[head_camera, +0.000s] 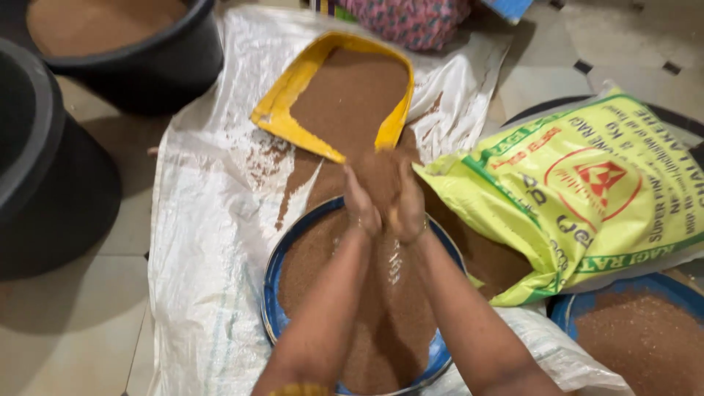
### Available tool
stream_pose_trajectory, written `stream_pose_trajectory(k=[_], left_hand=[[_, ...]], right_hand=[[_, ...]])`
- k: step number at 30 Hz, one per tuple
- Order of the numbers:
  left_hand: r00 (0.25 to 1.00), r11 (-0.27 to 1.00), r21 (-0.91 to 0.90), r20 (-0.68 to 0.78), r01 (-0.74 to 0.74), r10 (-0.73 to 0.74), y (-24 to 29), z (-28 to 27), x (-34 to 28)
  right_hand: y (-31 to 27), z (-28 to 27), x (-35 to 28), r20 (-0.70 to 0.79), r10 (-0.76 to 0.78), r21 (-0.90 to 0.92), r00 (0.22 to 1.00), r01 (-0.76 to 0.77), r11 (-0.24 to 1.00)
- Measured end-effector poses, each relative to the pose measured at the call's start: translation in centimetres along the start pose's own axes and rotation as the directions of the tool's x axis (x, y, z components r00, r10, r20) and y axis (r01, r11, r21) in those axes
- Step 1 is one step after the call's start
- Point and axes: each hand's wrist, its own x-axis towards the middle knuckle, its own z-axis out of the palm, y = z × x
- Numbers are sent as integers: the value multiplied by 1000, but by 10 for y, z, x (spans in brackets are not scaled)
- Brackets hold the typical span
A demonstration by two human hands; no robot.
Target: Manually sort through ragi grains in a tray to remove impurities or specific seeds.
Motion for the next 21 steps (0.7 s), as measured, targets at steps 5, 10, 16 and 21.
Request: stream_pose_trajectory(k=[5, 10, 16, 21], left_hand=[[816, 462, 719, 255, -519, 519, 33, -30, 62], [847, -193, 912, 409, -363, 339, 79, -215, 34], [994, -212, 971, -104, 111, 43, 90, -286, -6], [997, -153, 988, -27, 38, 74, 26, -349, -4]], right_hand=[[-27, -18, 15, 129, -346, -372, 929, 369, 852], [8, -162, -74, -195, -507, -973, 840, -103, 205], [45, -284, -77, -408, -433, -913, 804, -364, 185], [2, -341, -93, -463, -208, -871, 862, -399, 288]])
